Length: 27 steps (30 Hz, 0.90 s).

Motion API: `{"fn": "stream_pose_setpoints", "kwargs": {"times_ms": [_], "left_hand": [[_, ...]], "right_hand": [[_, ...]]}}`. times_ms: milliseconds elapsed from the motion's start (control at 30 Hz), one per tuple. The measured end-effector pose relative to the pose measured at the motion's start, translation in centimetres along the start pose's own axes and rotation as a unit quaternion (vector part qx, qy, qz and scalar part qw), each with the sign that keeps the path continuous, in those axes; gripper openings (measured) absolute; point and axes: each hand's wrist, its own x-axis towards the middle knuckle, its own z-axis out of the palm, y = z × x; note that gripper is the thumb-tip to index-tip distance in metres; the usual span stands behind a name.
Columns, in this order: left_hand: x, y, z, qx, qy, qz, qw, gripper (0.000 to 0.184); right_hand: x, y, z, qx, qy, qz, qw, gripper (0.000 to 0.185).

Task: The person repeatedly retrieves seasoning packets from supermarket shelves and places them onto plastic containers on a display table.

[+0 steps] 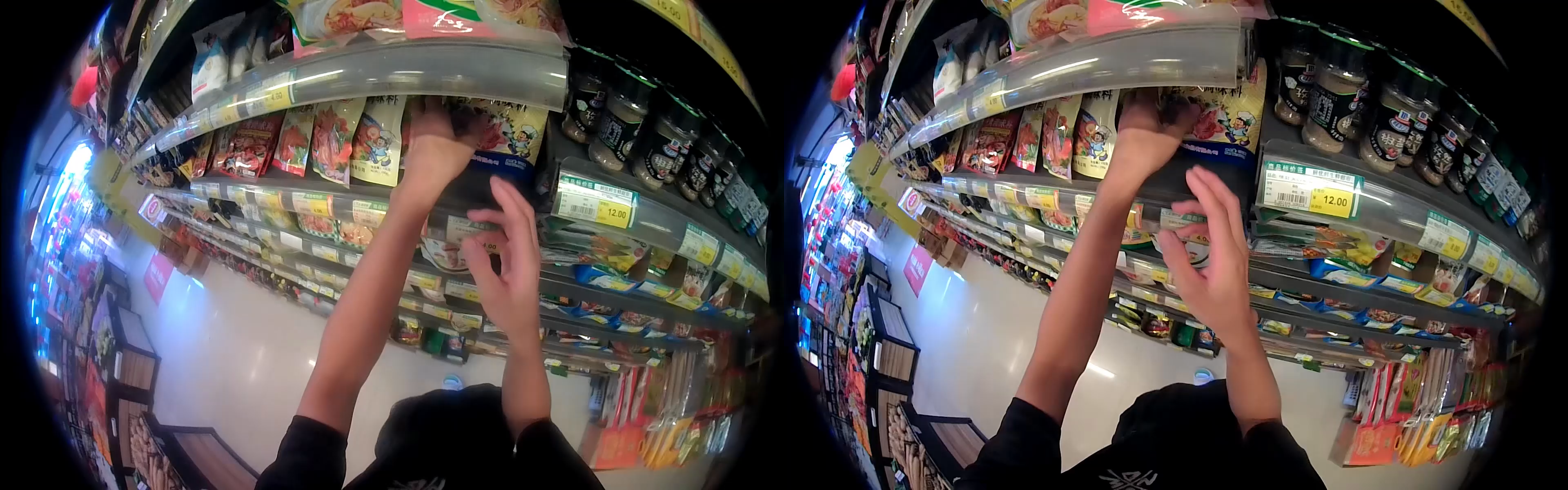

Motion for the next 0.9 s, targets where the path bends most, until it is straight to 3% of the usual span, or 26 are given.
{"fn": "stream_pose_setpoints", "kwargs": {"times_ms": [67,200,333,433,600,733,833,900], "left_hand": [[0.1,-0.6,0.2,0.045,0.031,0.042,0.998,0.046],[0.4,-0.3,-2.1,-0.080,-0.088,-0.087,0.989,0.039],[0.7,-0.4,-3.8,-0.135,-0.180,-0.066,0.972,0.039],[0.5,-0.2,-3.8,-0.199,-0.146,-0.022,0.969,0.041],[-0.9,0.5,-5.5,-0.317,-0.091,-0.161,0.930,0.035],[-2.6,1.4,-7.6,-0.433,-0.012,-0.289,0.854,0.032],[-5.4,-1.0,-8.7,-0.487,0.037,-0.282,0.826,0.034],[-8.9,0.1,-10.8,-0.529,0.020,-0.343,0.776,0.038]], "right_hand": [[1.2,0.1,0.5,0.014,-0.001,0.010,1.000,0.063],[2.3,1.7,0.6,0.019,0.012,0.028,0.999,0.079],[2.7,1.8,0.6,0.061,0.014,0.080,0.995,0.079],[2.8,1.6,0.5,0.068,0.008,0.100,0.993,0.078],[2.7,1.6,0.7,0.047,0.025,0.050,0.997,0.075],[1.8,1.2,0.3,-0.043,0.049,-0.001,0.998,0.075],[0.0,0.0,0.3,-0.027,0.048,0.012,0.998,0.076],[-2.7,-0.7,-0.6,-0.048,-0.010,-0.007,0.999,0.083]]}}
